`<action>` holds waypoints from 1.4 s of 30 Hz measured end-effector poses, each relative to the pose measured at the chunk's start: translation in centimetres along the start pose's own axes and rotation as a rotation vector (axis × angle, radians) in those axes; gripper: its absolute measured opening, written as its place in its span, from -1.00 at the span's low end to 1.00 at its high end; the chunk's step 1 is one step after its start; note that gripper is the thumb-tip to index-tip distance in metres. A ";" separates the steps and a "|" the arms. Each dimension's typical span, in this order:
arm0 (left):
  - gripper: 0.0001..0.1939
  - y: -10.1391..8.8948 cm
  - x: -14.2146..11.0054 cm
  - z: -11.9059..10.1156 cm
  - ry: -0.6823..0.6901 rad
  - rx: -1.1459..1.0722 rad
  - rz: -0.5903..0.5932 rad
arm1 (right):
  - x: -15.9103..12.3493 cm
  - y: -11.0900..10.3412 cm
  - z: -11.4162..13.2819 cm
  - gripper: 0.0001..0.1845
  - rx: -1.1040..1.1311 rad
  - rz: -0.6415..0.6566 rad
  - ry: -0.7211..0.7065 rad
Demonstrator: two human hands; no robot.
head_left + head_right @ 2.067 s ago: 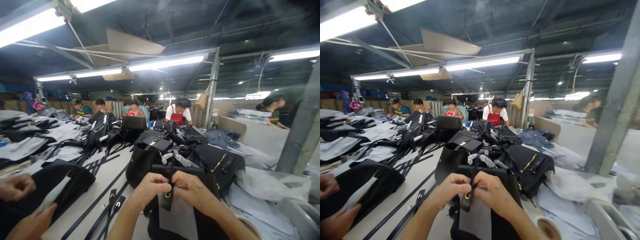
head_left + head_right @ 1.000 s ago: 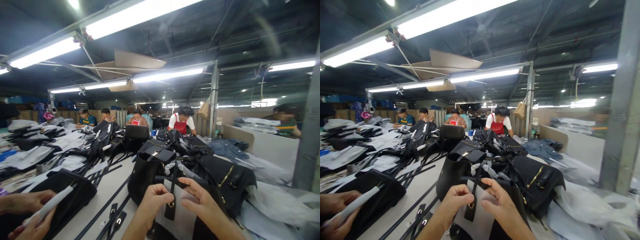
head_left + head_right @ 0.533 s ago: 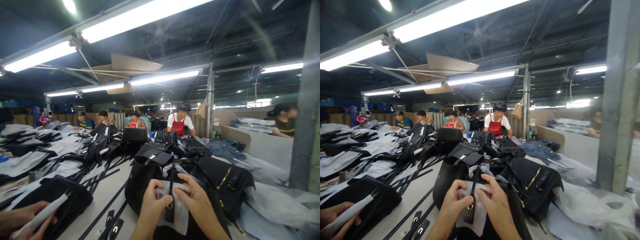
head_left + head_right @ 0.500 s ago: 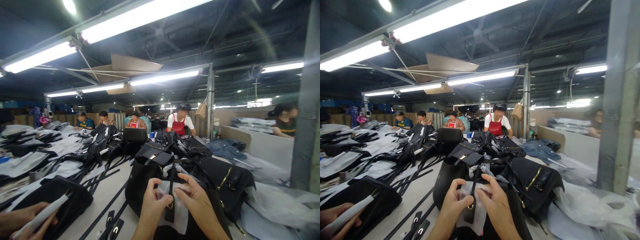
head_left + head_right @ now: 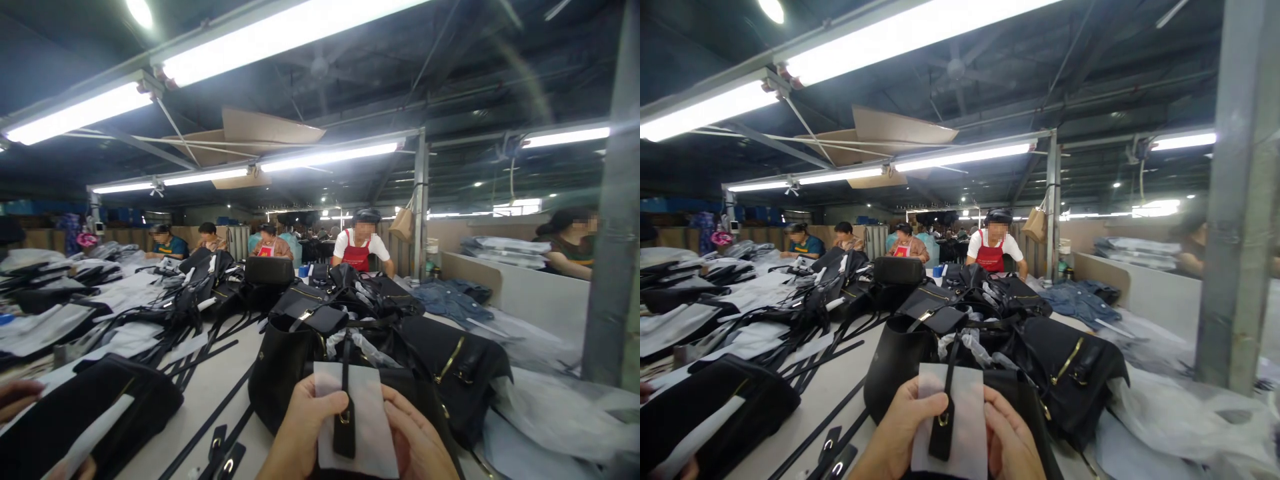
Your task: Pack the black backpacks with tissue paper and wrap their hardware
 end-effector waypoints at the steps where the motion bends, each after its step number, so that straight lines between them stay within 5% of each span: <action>1: -0.66 0.2 0.0 -0.1 -0.019 -0.012 0.009 | 0.0 0.0 -0.3 -0.57 -0.001 -0.004 0.014; 11: -0.68 0.8 0.3 -1.8 -0.061 0.335 0.015 | 0.6 0.7 -1.8 -0.56 -0.035 0.003 0.012; 16: -0.74 2.1 0.3 -2.9 0.028 0.337 0.048 | 0.9 1.3 -1.9 -0.50 -0.291 0.010 0.022; 24: -0.51 2.0 -0.2 -2.7 0.036 0.289 0.077 | 1.2 1.7 -1.6 -0.51 -0.431 0.035 -0.083; 31: -0.86 1.1 0.1 -2.5 0.132 0.412 0.042 | 0.8 2.3 -1.8 -0.48 -0.487 0.044 -0.076; 37: -0.82 0.5 0.3 -3.8 0.363 0.878 -0.113 | -0.1 2.7 -1.8 -0.58 -0.693 -0.090 -0.247; 42: -0.77 0.8 0.1 -4.8 0.347 0.922 -0.054 | 0.2 3.5 -1.9 -0.60 -0.663 -0.022 -0.080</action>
Point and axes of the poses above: each hand's wrist, its own x-axis towards the middle knuckle, its own y-axis out of the palm, z = x × y, the point moved 6 cm from there along x, towards the middle knuckle, and after that the axes turned 4 degrees about y, right-handed, at the moved point
